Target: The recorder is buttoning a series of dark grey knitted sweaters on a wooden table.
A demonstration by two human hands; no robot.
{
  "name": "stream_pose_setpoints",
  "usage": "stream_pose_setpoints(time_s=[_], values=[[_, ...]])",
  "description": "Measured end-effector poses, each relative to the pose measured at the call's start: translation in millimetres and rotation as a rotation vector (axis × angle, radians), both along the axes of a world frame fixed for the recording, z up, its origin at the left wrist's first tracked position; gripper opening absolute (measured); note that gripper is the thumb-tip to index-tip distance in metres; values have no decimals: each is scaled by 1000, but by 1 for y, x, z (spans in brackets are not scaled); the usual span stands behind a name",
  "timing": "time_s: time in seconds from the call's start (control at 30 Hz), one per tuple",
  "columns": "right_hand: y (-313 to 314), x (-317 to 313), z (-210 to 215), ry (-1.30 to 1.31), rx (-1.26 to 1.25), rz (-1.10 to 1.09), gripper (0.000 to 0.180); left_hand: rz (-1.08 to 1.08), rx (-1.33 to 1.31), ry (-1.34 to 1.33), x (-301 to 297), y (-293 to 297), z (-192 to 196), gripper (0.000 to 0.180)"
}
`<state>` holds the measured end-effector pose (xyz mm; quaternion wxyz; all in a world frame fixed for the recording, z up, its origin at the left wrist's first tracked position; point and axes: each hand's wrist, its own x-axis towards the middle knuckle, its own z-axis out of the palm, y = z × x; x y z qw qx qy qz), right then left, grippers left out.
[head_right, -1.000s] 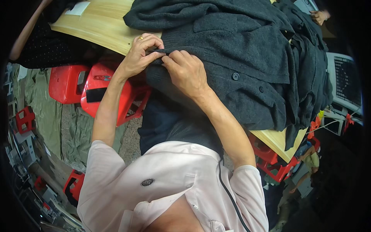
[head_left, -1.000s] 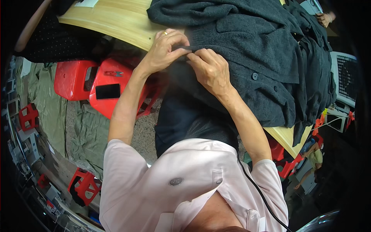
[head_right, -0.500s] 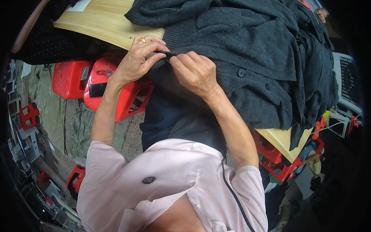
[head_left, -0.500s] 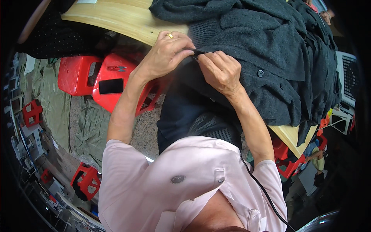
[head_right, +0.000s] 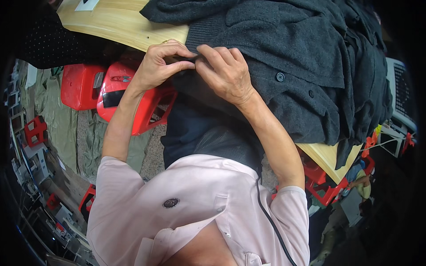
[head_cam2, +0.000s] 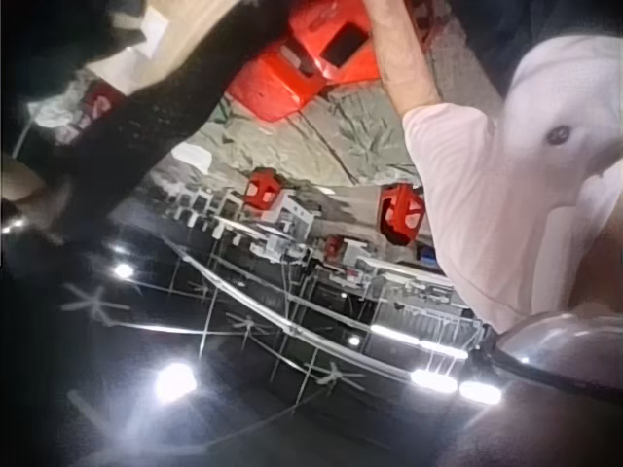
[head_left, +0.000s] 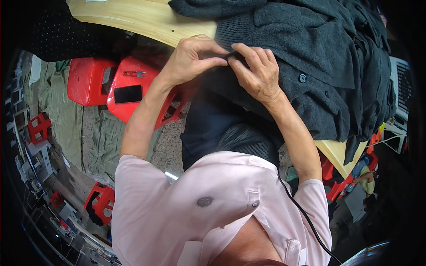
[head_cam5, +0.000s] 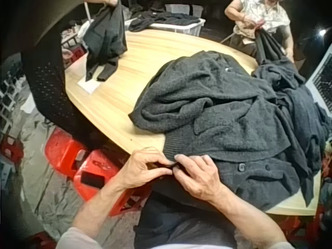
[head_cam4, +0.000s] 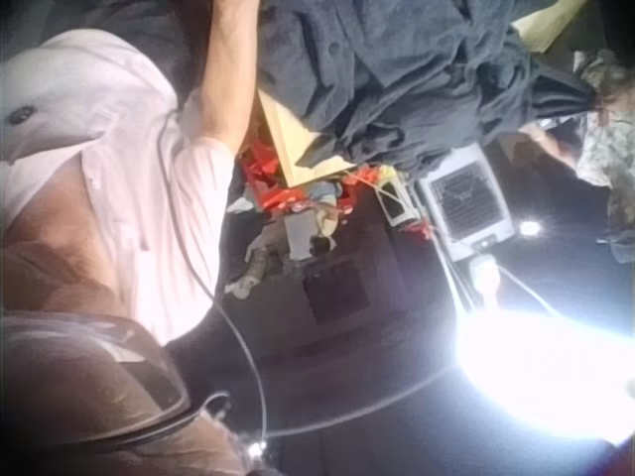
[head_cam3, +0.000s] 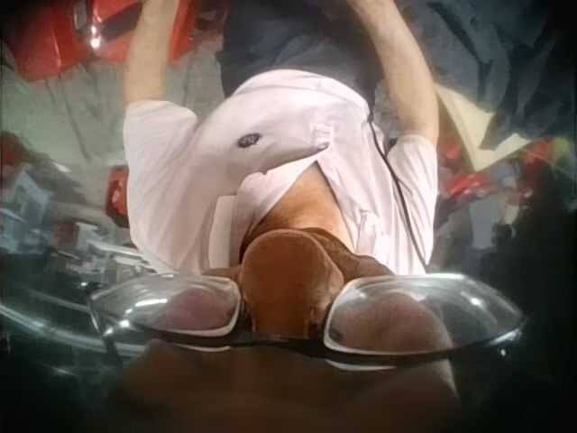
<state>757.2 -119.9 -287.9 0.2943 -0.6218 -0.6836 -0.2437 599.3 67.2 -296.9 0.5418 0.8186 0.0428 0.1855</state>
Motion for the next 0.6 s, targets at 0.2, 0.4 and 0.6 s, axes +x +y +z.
stream_pose_setpoints(time_s=[0.2,0.4,0.6], values=[[6,0,-13,313,-60,97,12,55,136,-179,3,-5,-10,25],[4,-5,-11,333,-62,77,14,185,258,-335,9,-22,-22,27],[3,-7,-12,282,-76,94,15,377,230,-324,8,-39,-36,32]])
